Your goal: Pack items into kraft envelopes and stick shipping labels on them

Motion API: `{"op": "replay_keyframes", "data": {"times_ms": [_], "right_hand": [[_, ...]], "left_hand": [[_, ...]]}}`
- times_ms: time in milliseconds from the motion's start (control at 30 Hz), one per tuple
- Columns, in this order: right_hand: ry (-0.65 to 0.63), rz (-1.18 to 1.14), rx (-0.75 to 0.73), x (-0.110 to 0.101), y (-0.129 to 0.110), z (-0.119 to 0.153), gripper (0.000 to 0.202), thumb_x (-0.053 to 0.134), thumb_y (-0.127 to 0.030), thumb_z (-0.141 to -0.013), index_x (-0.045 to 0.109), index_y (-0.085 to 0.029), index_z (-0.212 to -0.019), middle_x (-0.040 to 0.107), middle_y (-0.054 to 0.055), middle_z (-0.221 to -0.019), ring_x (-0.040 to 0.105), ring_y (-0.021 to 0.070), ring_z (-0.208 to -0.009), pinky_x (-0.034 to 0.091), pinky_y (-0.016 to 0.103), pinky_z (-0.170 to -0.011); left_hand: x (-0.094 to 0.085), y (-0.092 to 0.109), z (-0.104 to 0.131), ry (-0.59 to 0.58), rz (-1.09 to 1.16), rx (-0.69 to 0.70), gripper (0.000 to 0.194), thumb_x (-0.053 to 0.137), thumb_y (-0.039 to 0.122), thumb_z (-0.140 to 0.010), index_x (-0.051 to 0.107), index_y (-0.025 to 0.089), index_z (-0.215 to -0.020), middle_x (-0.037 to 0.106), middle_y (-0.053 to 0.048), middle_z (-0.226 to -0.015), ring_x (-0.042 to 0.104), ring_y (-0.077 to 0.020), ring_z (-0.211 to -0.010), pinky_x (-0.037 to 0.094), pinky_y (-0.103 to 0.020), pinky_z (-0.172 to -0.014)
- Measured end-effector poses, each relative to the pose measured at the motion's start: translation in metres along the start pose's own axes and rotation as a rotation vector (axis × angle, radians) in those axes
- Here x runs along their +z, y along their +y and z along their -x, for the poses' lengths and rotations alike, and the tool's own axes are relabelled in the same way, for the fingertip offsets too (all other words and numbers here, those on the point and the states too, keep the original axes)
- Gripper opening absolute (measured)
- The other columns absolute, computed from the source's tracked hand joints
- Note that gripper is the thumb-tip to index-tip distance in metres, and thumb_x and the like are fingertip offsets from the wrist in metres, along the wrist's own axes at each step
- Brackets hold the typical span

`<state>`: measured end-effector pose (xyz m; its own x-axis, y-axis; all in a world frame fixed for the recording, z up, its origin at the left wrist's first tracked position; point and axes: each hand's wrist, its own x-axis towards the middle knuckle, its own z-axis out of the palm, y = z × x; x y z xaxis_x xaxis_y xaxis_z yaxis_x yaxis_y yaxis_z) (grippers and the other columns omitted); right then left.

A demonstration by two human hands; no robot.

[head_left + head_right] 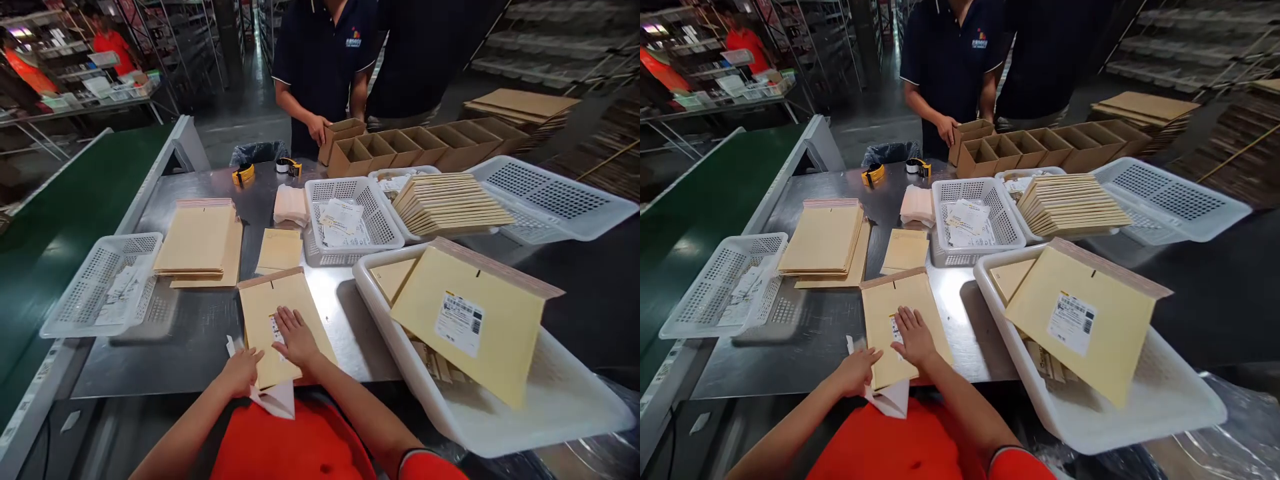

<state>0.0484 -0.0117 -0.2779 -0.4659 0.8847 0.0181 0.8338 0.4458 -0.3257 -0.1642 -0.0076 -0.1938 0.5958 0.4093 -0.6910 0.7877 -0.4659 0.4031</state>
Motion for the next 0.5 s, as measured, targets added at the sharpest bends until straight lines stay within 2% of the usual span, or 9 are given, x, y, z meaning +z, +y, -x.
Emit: {"op": "replay_keyframes", "data": {"times_ms": [100,200,300,400,433,500], "right_hand": [[0.054,0.022,0.170,0.006,-0.004,-0.004,0.076,0.040,-0.054,-0.092,0.024,-0.009,-0.151,0.018,0.016,-0.158,0.015,0.0316,-0.146,0.009,0.052,-0.117],[0.025,0.028,0.212,0.005,-0.006,-0.003,0.080,0.042,-0.054,-0.090,0.022,-0.006,-0.151,0.017,0.019,-0.158,0.013,0.0342,-0.146,0.010,0.054,-0.117],[-0.053,0.005,0.020,-0.003,0.000,0.011,0.086,0.046,-0.057,-0.087,0.021,-0.006,-0.151,0.013,0.021,-0.158,0.008,0.0365,-0.146,0.007,0.057,-0.116],[-0.148,-0.034,-0.201,-0.008,0.006,0.035,0.091,0.049,-0.060,-0.082,0.020,-0.009,-0.151,0.014,0.021,-0.158,0.005,0.0386,-0.146,-0.001,0.064,-0.114],[-0.175,-0.039,-0.221,-0.009,0.005,0.043,0.095,0.053,-0.062,-0.080,0.019,-0.009,-0.152,0.016,0.021,-0.158,0.005,0.0401,-0.146,-0.002,0.066,-0.112],[-0.208,-0.038,-0.186,-0.010,-0.001,0.054,0.102,0.062,-0.061,-0.073,0.020,-0.010,-0.151,0.018,0.023,-0.157,0.007,0.0423,-0.145,-0.001,0.069,-0.110]], "left_hand": [[0.001,0.000,0.000,0.020,0.056,-0.018,0.020,0.072,0.003,-0.058,0.073,0.016,-0.072,0.033,-0.010,-0.155,0.028,-0.0358,-0.143,0.025,-0.052,-0.115],[0.000,-0.004,-0.002,0.045,0.148,-0.039,0.024,0.077,0.001,-0.048,0.070,0.016,-0.066,0.037,-0.011,-0.153,0.031,-0.0371,-0.141,0.030,-0.050,-0.112],[-0.003,-0.009,-0.004,0.117,0.265,-0.059,0.021,0.078,0.004,-0.048,0.067,0.016,-0.061,0.049,-0.012,-0.145,0.039,-0.0358,-0.137,0.036,-0.047,-0.108],[-0.010,-0.016,0.004,0.263,0.402,-0.059,0.006,0.072,0.015,-0.061,0.066,0.016,-0.063,0.061,-0.011,-0.134,0.054,-0.0283,-0.125,0.042,-0.038,-0.103],[-0.012,-0.019,0.010,0.316,0.444,-0.053,0.004,0.068,0.020,-0.066,0.067,0.016,-0.066,0.065,-0.011,-0.128,0.058,-0.0259,-0.119,0.045,-0.036,-0.100],[-0.016,-0.025,0.029,0.405,0.517,-0.042,0.021,0.057,0.033,-0.077,0.068,0.015,-0.075,0.071,-0.011,-0.113,0.065,-0.0234,-0.104,0.050,-0.034,-0.090]]}}
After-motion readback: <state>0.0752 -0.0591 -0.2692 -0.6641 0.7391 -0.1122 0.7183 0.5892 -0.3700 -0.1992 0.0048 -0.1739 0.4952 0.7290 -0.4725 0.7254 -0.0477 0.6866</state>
